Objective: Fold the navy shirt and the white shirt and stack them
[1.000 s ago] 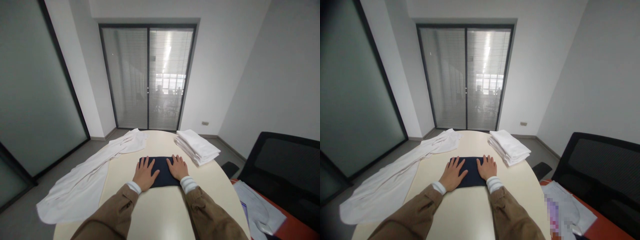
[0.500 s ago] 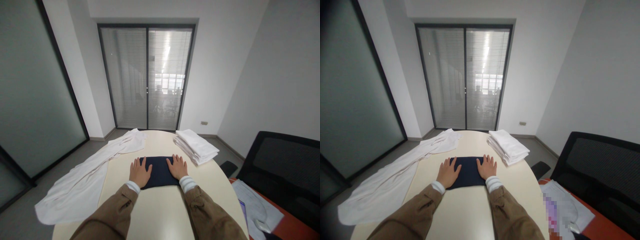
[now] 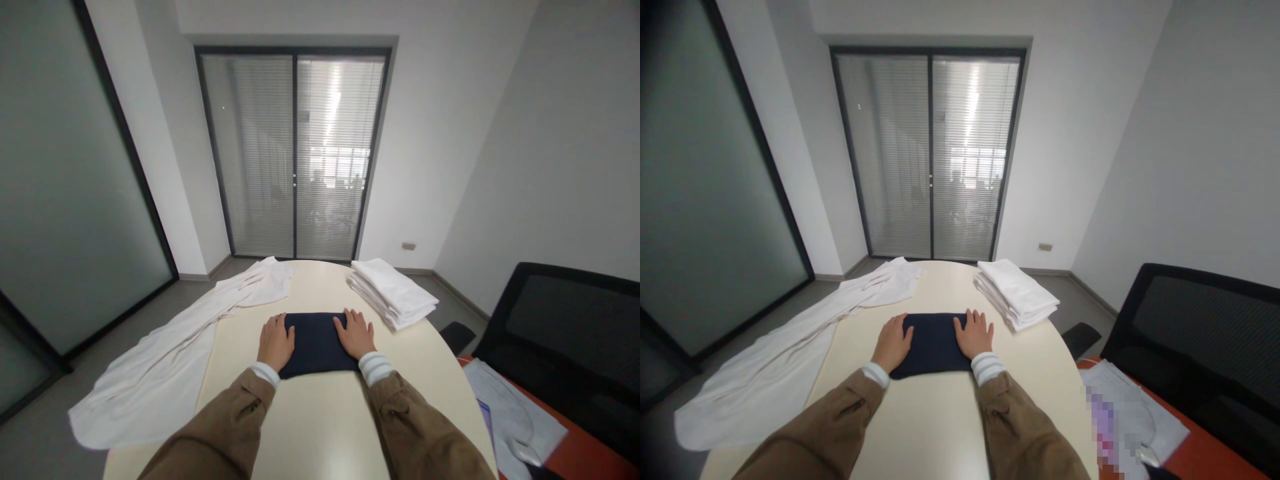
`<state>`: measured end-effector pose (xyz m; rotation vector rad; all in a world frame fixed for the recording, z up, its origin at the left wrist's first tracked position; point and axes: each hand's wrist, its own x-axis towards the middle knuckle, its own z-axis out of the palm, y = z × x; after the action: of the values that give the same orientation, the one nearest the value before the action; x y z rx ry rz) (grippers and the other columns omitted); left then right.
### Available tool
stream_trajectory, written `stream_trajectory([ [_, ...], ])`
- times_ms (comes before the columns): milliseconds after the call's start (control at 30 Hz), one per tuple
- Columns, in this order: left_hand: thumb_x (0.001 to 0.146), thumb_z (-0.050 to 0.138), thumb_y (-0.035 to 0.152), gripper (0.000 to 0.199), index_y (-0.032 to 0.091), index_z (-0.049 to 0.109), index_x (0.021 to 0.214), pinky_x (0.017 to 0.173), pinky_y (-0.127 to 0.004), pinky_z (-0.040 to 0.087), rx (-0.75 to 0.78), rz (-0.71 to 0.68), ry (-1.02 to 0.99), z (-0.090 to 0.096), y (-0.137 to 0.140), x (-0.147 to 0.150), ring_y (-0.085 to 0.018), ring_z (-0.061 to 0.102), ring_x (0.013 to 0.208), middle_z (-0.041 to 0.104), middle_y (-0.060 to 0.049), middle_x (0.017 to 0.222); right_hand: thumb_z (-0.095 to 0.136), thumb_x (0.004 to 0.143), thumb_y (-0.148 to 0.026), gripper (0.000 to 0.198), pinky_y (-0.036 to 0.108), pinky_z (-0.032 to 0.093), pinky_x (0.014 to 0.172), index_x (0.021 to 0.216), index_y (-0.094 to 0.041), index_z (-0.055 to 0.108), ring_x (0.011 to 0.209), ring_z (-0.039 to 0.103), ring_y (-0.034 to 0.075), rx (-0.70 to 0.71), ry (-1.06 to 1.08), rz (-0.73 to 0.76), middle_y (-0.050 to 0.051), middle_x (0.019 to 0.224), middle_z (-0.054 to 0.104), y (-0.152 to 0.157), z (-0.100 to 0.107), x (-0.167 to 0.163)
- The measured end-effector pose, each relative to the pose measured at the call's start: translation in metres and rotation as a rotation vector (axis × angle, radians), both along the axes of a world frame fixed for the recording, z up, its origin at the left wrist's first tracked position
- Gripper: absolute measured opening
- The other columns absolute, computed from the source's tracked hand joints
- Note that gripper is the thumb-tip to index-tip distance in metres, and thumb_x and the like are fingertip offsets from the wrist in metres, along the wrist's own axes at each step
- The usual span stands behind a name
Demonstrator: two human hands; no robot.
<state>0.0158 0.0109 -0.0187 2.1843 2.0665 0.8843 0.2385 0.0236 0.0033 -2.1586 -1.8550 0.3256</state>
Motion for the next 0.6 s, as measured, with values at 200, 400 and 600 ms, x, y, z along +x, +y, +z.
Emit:
stream_trajectory([
  [200, 0.088, 0.045, 0.018, 0.039, 0.017, 0.047, 0.127, 0.108, -0.042, 0.04, 0.108, -0.07, -0.25, -0.001, 0.002, -0.001, -0.023, 0.051, 0.121, 0.052, -0.013, 0.122, 0.023, 0.095, -0.058, 0.067, 0.053, 0.009, 0.115, 0.15, -0.02, 0.03, 0.145, 0.014, 0.028, 0.002, 0.004, -0.002, 0.009, 0.157, 0.026, 0.0, 0.0, 0.0],
  [400, 0.087, 0.047, 0.02, 0.041, 0.016, 0.045, 0.128, 0.11, -0.041, 0.039, 0.186, -0.095, -0.387, 0.003, 0.003, -0.003, -0.023, 0.05, 0.122, 0.052, -0.013, 0.124, 0.027, 0.094, -0.057, 0.065, 0.054, 0.009, 0.115, 0.148, -0.02, 0.033, 0.145, 0.016, 0.028, 0.022, 0.047, -0.01, 0.008, 0.156, 0.028, 0.0, -0.001, 0.0],
  [600, 0.088, 0.054, 0.035, 0.055, 0.013, 0.038, 0.136, 0.1, -0.039, 0.047, 0.043, 0.013, -0.434, 0.014, -0.003, 0.0, -0.026, 0.058, 0.117, 0.059, -0.017, 0.126, 0.027, 0.094, -0.057, 0.065, 0.054, 0.008, 0.115, 0.148, -0.021, 0.034, 0.145, 0.016, 0.028, 0.022, 0.052, -0.005, 0.007, 0.156, 0.029, -0.001, 0.001, 0.0],
])
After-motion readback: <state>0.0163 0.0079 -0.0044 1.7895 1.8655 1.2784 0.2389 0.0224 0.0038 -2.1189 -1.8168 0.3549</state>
